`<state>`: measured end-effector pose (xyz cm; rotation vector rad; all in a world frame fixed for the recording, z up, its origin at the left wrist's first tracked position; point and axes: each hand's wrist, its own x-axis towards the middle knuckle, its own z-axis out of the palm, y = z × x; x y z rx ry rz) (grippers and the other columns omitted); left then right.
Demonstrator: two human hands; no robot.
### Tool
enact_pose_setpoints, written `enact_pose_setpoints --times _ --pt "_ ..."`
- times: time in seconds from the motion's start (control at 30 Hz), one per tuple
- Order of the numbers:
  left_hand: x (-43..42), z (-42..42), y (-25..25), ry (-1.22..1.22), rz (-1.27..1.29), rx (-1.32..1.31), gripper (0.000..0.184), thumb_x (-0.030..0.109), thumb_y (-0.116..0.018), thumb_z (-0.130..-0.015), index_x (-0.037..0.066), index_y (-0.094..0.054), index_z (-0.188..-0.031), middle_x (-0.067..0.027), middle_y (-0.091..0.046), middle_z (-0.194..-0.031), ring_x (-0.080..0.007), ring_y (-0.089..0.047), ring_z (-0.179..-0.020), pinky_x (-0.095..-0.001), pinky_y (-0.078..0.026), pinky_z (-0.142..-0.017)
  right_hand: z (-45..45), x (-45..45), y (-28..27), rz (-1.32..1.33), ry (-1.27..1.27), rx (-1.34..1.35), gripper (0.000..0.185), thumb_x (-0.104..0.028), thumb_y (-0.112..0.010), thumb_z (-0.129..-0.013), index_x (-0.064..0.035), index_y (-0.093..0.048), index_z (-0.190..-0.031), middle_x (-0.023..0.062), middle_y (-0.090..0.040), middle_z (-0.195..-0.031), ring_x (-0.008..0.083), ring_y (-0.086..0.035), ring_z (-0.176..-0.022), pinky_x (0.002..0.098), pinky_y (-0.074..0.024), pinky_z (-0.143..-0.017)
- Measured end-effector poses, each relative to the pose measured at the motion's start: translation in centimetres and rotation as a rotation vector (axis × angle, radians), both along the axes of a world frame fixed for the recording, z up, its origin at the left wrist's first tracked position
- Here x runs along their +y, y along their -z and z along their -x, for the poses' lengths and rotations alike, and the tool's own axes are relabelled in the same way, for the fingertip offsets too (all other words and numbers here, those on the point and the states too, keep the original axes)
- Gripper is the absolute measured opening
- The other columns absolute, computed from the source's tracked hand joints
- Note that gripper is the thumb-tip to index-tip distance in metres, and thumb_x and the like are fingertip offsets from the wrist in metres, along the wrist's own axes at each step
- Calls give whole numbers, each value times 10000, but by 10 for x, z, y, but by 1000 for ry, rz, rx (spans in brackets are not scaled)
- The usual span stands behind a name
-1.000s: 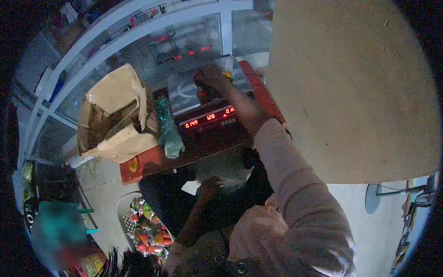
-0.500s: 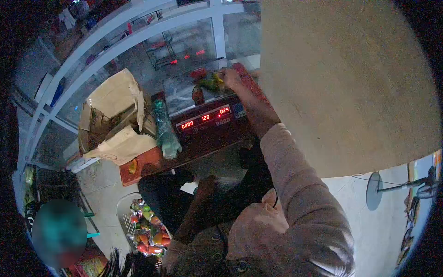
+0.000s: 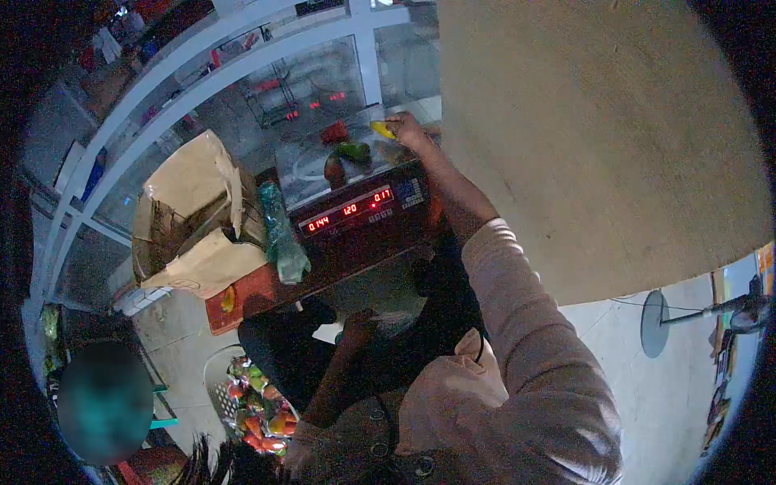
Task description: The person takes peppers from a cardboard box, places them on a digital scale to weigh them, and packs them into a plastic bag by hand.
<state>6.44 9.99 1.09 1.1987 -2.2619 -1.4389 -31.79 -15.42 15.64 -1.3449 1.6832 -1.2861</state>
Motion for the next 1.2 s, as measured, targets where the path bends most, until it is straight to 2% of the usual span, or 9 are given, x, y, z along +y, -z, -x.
enact_pose_setpoints --times 0.17,0.23,0.37,0.47,0.67,0.77,0.93,1.03,1.2 --pt "-1 4 -11 232 426 -245 239 181 -567 -739 56 -578 -942 -132 -568 -967 -298 -566 -833 -386 -456 -734 16 -26 42 313 -153 87 204 -143 -537 -793 -52 -560 -974 25 -563 -804 114 -512 -649 235 -422 -575" --pt "-5 -2 18 357 547 -253 252 192 -575 -733 63 -575 -950 -135 -573 -943 -299 -566 -829 -395 -454 -728 11 -21 28 172 -99 221 207 -146 -543 -792 -50 -559 -974 20 -559 -804 110 -511 -645 233 -423 -576" --pt "-2 5 10 79 197 -198 281 189 -581 -711 63 -570 -962 -145 -583 -918 -310 -564 -840 -401 -445 -742 -13 -7 4 -15 17 -48 220 -140 -568 -769 -53 -577 -970 37 -572 -812 177 -540 -633 270 -448 -618" --pt "-1 5 4 77 219 -163 280 174 -576 -696 49 -567 -946 -157 -585 -922 -326 -561 -847 -404 -445 -744 -21 -5 3 239 61 491 236 -155 -584 -744 -68 -599 -963 98 -602 -839 265 -582 -690 320 -461 -678" --pt "-1 7 -5 23 143 -178 226 162 -522 -733 40 -567 -917 -174 -580 -929 -344 -553 -851 -403 -445 -740 -46 -4 14 54 153 716 250 -191 -569 -744 -108 -609 -977 166 -609 -877 290 -581 -854 357 -441 -761" --pt "1 4 -3 47 191 -104 207 151 -508 -744 41 -569 -908 -174 -580 -918 -346 -553 -840 -401 -449 -727 -46 -8 12 59 59 564 243 -220 -565 -750 -126 -618 -967 154 -597 -890 319 -550 -881 381 -436 -758" --pt "7 6 -16 -36 151 -31 183 142 -518 -746 42 -569 -891 -159 -586 -890 -330 -562 -824 -403 -454 -694 -61 0 -10 164 28 961 293 -296 -595 -731 -136 -608 -976 175 -528 -894 335 -495 -911 399 -416 -779" --pt "1 3 -8 173 339 50 184 139 -524 -742 45 -567 -894 -157 -588 -876 -322 -568 -805 -407 -453 -685 -87 10 -22 81 40 932 332 -313 -617 -713 -120 -590 -982 181 -482 -951 341 -486 -910 405 -403 -793" --pt "4 3 -19 1 86 60 211 169 -532 -744 46 -558 -914 -153 -586 -850 -306 -577 -760 -384 -462 -660 -105 9 -6 146 110 1087 370 -328 -621 -706 -73 -573 -970 170 -438 -1012 346 -484 -912 415 -402 -773"
